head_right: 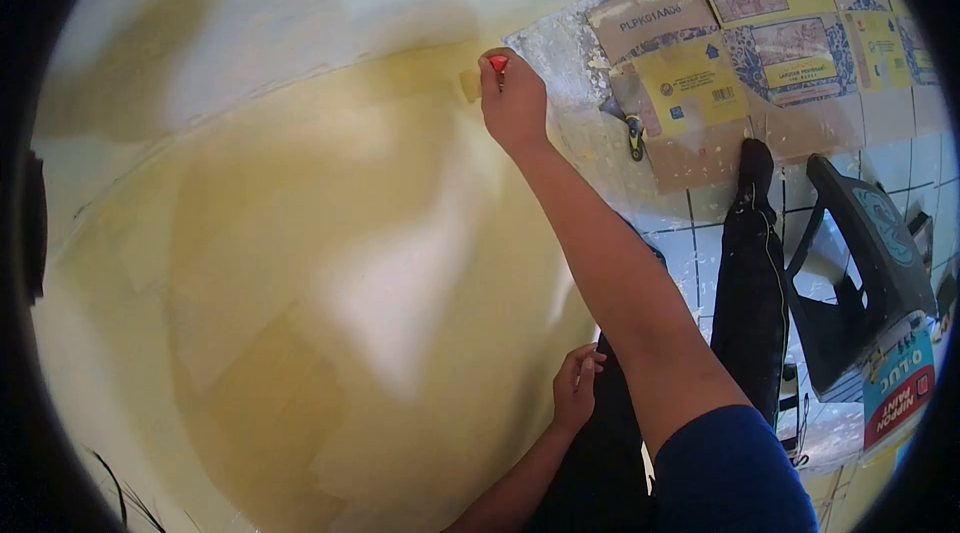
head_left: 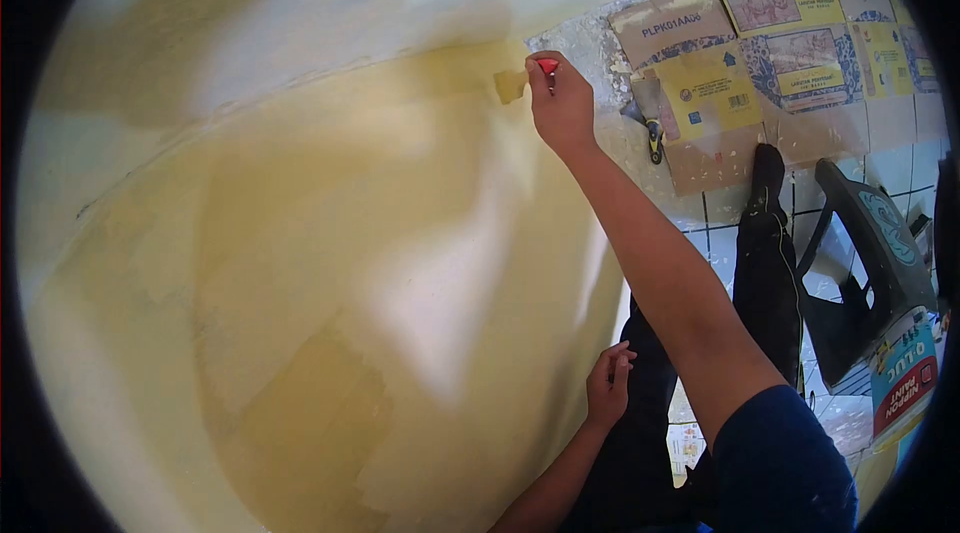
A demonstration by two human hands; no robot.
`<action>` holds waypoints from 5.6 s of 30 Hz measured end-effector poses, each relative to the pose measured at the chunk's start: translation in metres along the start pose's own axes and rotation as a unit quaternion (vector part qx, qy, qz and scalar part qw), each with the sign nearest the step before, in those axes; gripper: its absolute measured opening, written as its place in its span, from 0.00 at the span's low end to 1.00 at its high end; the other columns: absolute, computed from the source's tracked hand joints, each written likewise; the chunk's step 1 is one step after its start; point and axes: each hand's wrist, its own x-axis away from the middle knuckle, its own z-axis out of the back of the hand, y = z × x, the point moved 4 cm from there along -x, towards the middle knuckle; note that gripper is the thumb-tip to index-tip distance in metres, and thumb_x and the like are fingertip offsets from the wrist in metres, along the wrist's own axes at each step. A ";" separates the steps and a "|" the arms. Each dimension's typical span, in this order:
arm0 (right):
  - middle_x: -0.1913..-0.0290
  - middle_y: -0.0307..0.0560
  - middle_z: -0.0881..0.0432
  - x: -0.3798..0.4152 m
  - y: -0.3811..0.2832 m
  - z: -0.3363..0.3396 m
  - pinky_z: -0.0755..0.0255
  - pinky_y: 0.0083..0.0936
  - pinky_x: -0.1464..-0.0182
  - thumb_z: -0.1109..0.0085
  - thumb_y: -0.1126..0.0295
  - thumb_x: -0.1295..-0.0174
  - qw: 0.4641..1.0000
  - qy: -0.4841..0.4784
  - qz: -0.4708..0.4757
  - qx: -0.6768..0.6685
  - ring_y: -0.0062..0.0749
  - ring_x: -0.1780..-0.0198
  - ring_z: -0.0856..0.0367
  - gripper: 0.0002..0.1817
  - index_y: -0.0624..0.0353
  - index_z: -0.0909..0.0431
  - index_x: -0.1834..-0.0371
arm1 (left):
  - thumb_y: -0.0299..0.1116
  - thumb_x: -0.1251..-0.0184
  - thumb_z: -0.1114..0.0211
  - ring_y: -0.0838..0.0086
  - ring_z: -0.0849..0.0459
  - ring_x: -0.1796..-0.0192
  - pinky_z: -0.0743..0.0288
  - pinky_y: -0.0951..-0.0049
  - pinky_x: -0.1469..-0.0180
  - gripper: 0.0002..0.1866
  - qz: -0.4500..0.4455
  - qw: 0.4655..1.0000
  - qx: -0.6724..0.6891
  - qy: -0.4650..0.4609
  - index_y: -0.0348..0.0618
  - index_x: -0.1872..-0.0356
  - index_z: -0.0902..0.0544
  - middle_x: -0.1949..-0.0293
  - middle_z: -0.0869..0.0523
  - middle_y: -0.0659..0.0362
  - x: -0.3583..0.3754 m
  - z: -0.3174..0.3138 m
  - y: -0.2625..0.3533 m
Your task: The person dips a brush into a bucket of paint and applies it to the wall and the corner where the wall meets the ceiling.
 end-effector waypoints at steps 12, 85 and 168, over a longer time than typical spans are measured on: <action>0.55 0.46 0.16 0.033 -0.108 -0.039 0.18 0.26 0.50 0.48 0.63 0.25 0.858 -0.173 -0.172 -0.453 0.28 0.59 0.15 0.14 0.64 0.23 0.50 | 0.34 0.21 0.48 0.77 0.20 0.57 0.25 0.74 0.49 0.14 -0.038 0.998 0.037 0.046 0.36 0.43 0.24 0.57 0.15 0.58 -0.049 0.019 0.036; 0.60 0.45 0.14 -0.095 0.274 0.009 0.19 0.24 0.57 0.44 0.62 0.28 0.926 -0.093 -0.204 -0.302 0.28 0.61 0.14 0.14 0.62 0.20 0.54 | 0.39 0.24 0.41 0.76 0.19 0.54 0.29 0.73 0.50 0.21 -0.079 0.993 -0.081 -0.025 0.40 0.37 0.26 0.55 0.14 0.58 -0.236 -0.042 0.010; 0.61 0.41 0.17 -0.012 0.033 0.007 0.21 0.20 0.56 0.46 0.66 0.26 0.983 -0.157 -0.052 -0.079 0.20 0.61 0.19 0.10 0.63 0.22 0.55 | 0.36 0.34 0.37 0.51 0.17 0.48 0.24 0.60 0.48 0.19 -0.159 0.964 -0.209 -0.039 0.39 0.45 0.22 0.49 0.15 0.48 -0.198 -0.062 -0.020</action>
